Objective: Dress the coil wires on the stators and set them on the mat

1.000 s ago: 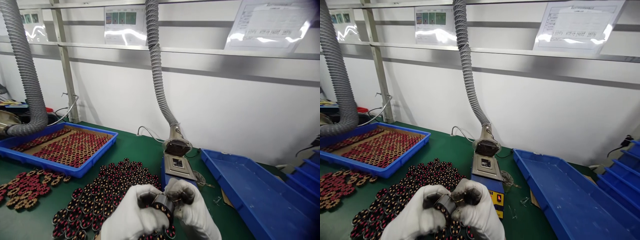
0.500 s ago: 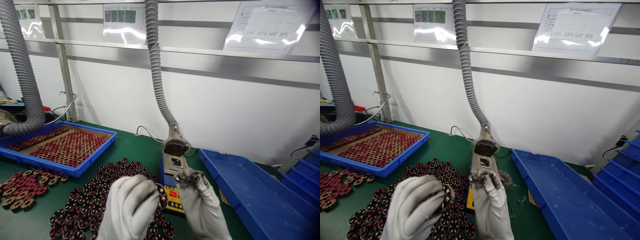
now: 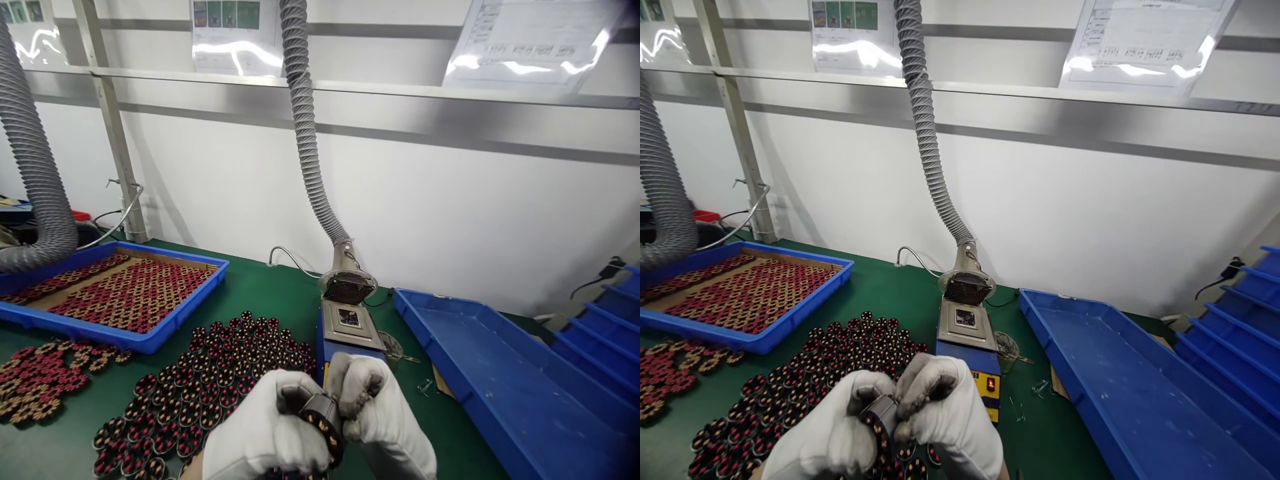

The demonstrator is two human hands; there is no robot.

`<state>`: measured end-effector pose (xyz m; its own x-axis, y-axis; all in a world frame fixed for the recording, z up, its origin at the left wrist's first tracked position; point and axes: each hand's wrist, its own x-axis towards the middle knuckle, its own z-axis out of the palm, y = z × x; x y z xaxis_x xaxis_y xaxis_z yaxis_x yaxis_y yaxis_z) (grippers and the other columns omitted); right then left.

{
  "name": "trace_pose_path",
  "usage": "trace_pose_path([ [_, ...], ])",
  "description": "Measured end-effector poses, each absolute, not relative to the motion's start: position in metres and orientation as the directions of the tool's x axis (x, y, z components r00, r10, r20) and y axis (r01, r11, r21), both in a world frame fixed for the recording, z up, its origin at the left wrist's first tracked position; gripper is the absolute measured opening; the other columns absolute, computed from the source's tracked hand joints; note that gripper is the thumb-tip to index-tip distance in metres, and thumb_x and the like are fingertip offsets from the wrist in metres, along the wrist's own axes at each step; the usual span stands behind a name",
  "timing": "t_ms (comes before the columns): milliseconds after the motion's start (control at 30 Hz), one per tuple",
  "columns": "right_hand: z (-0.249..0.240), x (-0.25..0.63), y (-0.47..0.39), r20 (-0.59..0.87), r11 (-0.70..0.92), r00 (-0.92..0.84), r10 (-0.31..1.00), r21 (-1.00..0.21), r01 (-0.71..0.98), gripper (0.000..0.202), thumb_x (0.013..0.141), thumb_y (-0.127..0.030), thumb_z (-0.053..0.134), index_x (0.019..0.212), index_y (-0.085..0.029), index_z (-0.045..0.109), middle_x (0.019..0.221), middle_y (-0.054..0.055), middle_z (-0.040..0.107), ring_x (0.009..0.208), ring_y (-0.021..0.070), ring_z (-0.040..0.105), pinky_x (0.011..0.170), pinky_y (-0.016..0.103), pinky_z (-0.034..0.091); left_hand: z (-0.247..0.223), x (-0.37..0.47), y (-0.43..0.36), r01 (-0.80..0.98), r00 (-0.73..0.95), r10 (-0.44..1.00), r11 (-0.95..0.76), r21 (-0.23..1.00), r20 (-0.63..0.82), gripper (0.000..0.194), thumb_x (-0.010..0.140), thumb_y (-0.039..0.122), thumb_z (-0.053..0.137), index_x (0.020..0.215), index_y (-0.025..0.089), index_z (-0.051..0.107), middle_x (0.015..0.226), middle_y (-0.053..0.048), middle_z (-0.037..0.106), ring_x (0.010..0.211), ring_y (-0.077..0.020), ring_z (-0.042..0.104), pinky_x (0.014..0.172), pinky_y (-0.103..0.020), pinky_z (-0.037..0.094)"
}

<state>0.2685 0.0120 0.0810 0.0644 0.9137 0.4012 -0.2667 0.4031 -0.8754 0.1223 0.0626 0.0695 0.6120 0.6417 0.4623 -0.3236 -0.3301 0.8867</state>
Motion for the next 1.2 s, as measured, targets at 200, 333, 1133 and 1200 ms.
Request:
trace_pose_path([
  [200,0.08,0.252,0.018,0.394,0.575,0.515,0.761,-0.778,-0.253,0.015,0.058,-0.027,0.08,0.061,-0.023,0.065,0.068,-0.003,0.061,0.067,0.0127,0.057,0.063,0.024,0.046,0.075,0.123,0.062,0.009,0.328,0.322,-0.941,0.338,0.888,0.009,0.075,0.014,0.063,0.082,0.017,0.058,0.087,-0.004,0.063,0.08,-0.0186,0.058,0.072,-0.031,0.045],
  [333,0.074,0.265,0.022,0.199,0.63,0.801,0.564,-0.731,-0.262,0.021,0.054,-0.029,0.082,0.068,-0.025,0.067,0.07,-0.003,0.067,0.066,0.0123,0.061,0.067,0.025,0.051,0.073,0.111,0.065,0.268,0.396,0.064,-0.962,-0.049,0.916,0.016,0.08,0.006,0.051,0.093,0.011,0.058,0.097,-0.009,0.061,0.091,-0.0216,0.053,0.08,-0.037,0.038],
  [1133,0.075,0.23,0.024,0.065,0.106,0.084,0.994,-0.708,-0.698,0.036,0.058,-0.025,0.081,0.091,-0.024,0.067,0.087,0.001,0.069,0.077,0.0157,0.063,0.08,0.032,0.049,0.082,0.098,0.083,-0.161,0.256,0.728,-0.616,0.771,0.636,0.013,0.089,0.024,0.048,0.086,0.023,0.061,0.097,-0.002,0.062,0.104,-0.0207,0.052,0.092,-0.032,0.04],
  [1200,0.071,0.233,0.024,0.063,0.087,0.061,0.996,-0.667,-0.74,0.033,0.06,-0.027,0.079,0.091,-0.024,0.068,0.087,0.001,0.069,0.076,0.0157,0.063,0.076,0.03,0.051,0.083,0.097,0.084,-0.106,0.349,0.695,-0.638,0.763,0.629,0.018,0.081,0.022,0.062,0.098,0.025,0.06,0.109,-0.002,0.058,0.108,-0.0211,0.05,0.095,-0.031,0.038],
])
